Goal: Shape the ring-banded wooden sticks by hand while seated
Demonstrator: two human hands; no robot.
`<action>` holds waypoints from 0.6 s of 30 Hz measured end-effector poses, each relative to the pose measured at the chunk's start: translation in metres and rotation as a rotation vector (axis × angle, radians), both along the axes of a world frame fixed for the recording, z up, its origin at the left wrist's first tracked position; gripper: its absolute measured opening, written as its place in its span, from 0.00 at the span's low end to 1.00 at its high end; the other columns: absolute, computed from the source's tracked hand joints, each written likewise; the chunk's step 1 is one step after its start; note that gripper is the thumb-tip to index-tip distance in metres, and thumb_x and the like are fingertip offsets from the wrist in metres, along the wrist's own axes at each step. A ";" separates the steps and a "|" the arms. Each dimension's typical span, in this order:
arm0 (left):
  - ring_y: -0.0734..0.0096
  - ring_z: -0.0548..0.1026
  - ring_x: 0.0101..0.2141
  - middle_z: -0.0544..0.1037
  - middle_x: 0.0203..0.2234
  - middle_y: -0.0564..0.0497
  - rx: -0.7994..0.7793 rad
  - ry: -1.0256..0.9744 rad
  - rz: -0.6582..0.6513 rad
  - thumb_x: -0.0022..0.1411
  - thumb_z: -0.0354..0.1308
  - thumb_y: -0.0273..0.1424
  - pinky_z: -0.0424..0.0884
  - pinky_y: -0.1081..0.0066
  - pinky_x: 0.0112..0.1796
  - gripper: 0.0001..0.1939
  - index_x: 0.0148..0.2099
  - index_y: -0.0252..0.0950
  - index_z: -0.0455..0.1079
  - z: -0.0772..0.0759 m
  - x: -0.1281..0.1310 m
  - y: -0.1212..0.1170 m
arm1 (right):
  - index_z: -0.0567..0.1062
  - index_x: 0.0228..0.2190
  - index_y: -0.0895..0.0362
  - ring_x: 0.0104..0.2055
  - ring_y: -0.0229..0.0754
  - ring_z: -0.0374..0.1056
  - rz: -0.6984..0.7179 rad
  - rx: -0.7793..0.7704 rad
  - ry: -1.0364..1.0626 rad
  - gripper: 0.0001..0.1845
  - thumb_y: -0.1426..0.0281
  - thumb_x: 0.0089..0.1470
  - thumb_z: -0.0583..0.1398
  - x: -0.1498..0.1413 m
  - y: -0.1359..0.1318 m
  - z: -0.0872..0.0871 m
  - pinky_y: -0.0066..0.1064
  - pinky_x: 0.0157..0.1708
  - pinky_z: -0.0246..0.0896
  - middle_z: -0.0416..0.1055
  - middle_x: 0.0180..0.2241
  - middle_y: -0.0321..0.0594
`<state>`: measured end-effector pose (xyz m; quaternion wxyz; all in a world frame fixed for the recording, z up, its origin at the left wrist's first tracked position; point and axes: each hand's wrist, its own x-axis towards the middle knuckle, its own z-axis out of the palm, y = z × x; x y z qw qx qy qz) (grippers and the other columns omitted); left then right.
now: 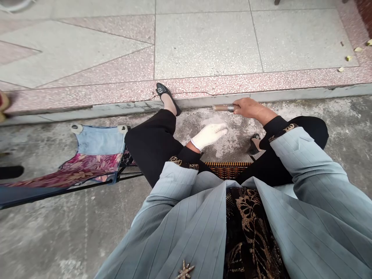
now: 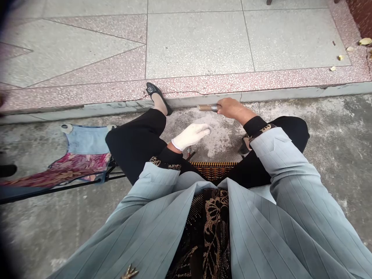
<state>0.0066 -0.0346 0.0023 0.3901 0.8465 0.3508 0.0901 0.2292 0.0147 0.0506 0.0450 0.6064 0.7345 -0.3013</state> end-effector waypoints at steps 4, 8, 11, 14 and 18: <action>0.65 0.73 0.34 0.77 0.31 0.49 0.062 0.057 -0.046 0.69 0.45 0.39 0.65 0.69 0.38 0.20 0.42 0.35 0.75 -0.002 -0.001 0.000 | 0.77 0.43 0.61 0.37 0.45 0.67 0.206 -0.063 -0.197 0.13 0.68 0.59 0.60 -0.010 -0.008 -0.006 0.35 0.34 0.55 0.74 0.40 0.53; 0.66 0.73 0.35 0.78 0.33 0.49 0.071 0.010 -0.021 0.69 0.46 0.38 0.66 0.69 0.39 0.19 0.43 0.34 0.76 -0.001 -0.007 0.006 | 0.81 0.42 0.57 0.34 0.43 0.68 0.420 -0.303 -0.165 0.12 0.71 0.54 0.63 -0.012 -0.015 -0.007 0.34 0.32 0.54 0.77 0.37 0.45; 0.67 0.73 0.36 0.78 0.35 0.49 0.002 -0.074 0.100 0.67 0.47 0.39 0.67 0.69 0.41 0.19 0.44 0.34 0.75 -0.003 -0.013 0.012 | 0.80 0.47 0.56 0.29 0.38 0.66 0.527 -0.551 0.067 0.18 0.69 0.53 0.64 -0.007 -0.015 -0.001 0.31 0.31 0.55 0.77 0.33 0.39; 0.68 0.72 0.34 0.77 0.32 0.49 -0.129 -0.172 0.183 0.66 0.49 0.40 0.68 0.69 0.38 0.18 0.42 0.33 0.74 -0.008 -0.014 0.015 | 0.77 0.52 0.56 0.28 0.35 0.65 0.526 -0.625 0.414 0.25 0.63 0.53 0.66 0.005 -0.012 0.013 0.29 0.31 0.56 0.76 0.34 0.38; 0.73 0.68 0.26 0.72 0.25 0.50 -0.283 -0.303 0.266 0.67 0.47 0.42 0.65 0.73 0.30 0.19 0.40 0.32 0.72 -0.016 -0.005 0.011 | 0.77 0.49 0.57 0.29 0.34 0.64 0.230 -0.408 0.738 0.24 0.60 0.52 0.66 0.021 -0.006 0.032 0.27 0.31 0.59 0.74 0.32 0.36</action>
